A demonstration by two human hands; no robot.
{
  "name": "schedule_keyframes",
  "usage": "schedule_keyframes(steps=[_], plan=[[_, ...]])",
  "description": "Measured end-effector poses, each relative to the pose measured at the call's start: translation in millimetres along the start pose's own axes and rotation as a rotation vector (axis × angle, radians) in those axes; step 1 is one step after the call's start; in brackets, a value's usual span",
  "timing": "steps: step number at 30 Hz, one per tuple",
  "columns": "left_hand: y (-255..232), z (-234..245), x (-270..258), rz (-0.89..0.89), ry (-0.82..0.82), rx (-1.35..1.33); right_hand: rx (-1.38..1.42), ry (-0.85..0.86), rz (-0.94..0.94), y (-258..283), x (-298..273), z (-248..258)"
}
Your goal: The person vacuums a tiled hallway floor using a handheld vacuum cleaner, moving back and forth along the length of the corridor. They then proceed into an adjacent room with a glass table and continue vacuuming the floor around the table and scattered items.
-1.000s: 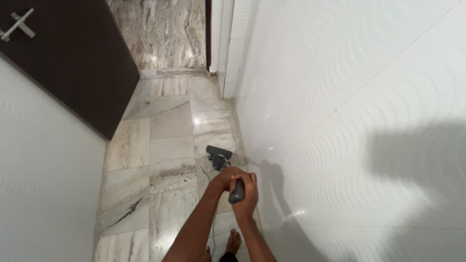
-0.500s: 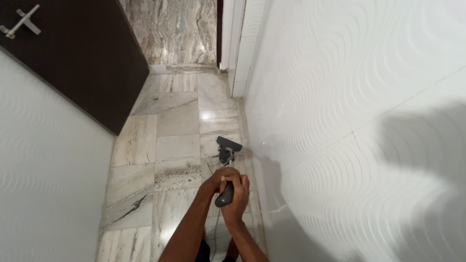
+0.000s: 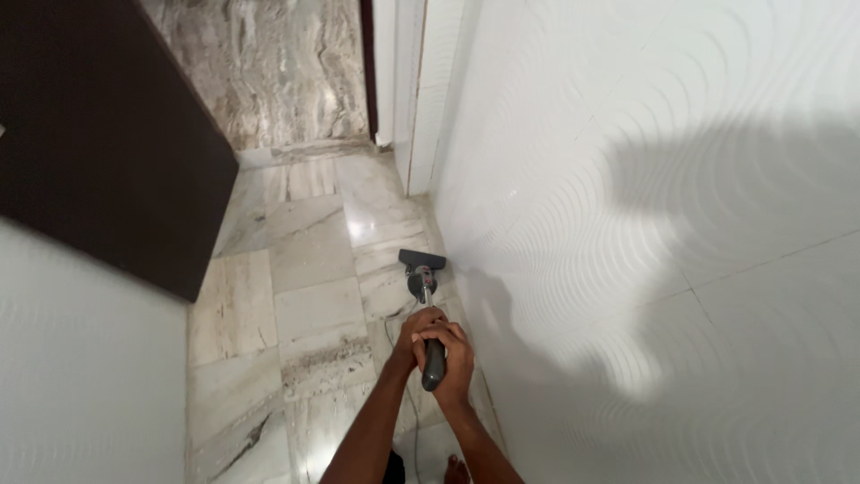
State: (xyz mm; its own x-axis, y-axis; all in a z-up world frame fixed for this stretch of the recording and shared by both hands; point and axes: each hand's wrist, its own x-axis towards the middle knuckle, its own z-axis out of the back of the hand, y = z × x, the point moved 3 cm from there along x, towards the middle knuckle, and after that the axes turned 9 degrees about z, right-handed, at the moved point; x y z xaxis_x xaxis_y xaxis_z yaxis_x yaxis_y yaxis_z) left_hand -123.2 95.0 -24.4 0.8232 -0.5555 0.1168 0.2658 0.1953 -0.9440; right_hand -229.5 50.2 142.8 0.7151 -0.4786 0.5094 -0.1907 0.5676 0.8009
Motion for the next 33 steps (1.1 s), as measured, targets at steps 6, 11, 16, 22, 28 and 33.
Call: schedule_keyframes(steps=[6, 11, 16, 22, 28, 33], plan=[[0, -8, 28, 0.131, -0.053, 0.081, 0.071, -0.017, 0.075, -29, 16, -13], [-6, -31, 54, 0.209, -0.048, 0.06, 0.12, -0.089, 0.141, -58, 29, -9], [-13, -44, 75, 0.135, -0.136, -0.03, 0.218, -0.125, 0.106, -87, 53, -6], [-17, -53, 124, 0.224, -0.158, 0.03, 0.193, -0.017, 0.1, -118, 102, -2], [-35, -69, 173, 0.158, -0.268, 0.028, 0.229, 0.023, 0.124, -146, 157, 12], [-48, -79, 208, 0.258, -0.245, 0.031, 0.278, 0.004, 0.092, -171, 190, 16]])
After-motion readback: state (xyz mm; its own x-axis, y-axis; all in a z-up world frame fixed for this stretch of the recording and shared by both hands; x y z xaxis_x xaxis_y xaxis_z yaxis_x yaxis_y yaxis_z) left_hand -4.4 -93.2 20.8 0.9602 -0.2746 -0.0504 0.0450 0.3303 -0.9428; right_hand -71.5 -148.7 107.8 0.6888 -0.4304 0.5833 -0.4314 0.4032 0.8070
